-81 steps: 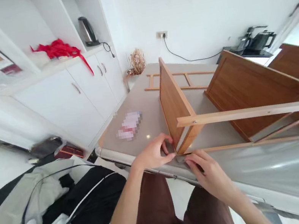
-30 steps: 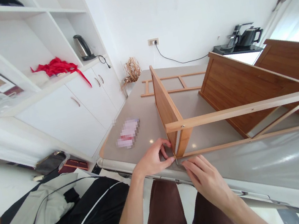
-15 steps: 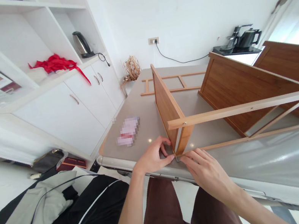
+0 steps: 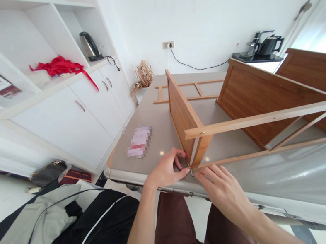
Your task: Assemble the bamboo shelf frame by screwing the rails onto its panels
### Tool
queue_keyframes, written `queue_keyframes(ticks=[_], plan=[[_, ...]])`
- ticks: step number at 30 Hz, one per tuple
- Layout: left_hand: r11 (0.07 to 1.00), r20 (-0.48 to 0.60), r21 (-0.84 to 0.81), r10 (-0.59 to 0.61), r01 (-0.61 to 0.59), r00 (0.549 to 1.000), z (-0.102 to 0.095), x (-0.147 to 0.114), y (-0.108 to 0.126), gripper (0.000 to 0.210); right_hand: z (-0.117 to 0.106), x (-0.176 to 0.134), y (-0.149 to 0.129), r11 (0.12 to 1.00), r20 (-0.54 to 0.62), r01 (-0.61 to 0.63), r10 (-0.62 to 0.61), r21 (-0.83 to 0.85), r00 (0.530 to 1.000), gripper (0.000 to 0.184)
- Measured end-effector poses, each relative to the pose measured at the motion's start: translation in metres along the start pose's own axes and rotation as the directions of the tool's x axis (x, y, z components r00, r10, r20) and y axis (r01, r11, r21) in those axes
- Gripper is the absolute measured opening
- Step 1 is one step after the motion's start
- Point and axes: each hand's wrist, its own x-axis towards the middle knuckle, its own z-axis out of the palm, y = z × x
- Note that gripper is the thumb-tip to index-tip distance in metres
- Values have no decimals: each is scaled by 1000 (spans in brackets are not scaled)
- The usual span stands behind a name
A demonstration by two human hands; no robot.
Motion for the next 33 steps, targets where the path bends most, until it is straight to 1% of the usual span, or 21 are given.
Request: queue_keyframes(ticks=[3,9,12,17,22,27,30,33], plan=[[1000,6,-10,0,0,1000,0,0,0,36,-5,2,-1,997,40,58,-56,-51,998,24],[1000,-1,-18,9,-9,1000,0,-1,-1,37,-9,7,1,991,54,112,-108,-69,993,21],[1000,-4,-22,8,-8,1000,0,-1,-2,37,-6,8,-5,991,45,98,-95,-89,995,23],[1000,-2,-15,2,-2,1000,0,-1,-2,38,-1,5,-15,989,-7,43,-45,-141,999,26],[1000,-7,-8,9,-9,1000,-2,-2,-1,38,-2,2,-11,991,15,43,-41,-125,999,27],[1000,-6,-8,2,-3,1000,-3,-3,0,37,-1,0,-12,989,1,46,-47,-138,999,29],[1000,-9,-9,3,-4,1000,-4,-3,0,38,-1,2,-13,983,5,86,-87,-165,996,31],[1000,-8,-17,19,-19,1000,-4,-3,-2,39,-3,7,-10,969,42,170,-165,-177,985,32]])
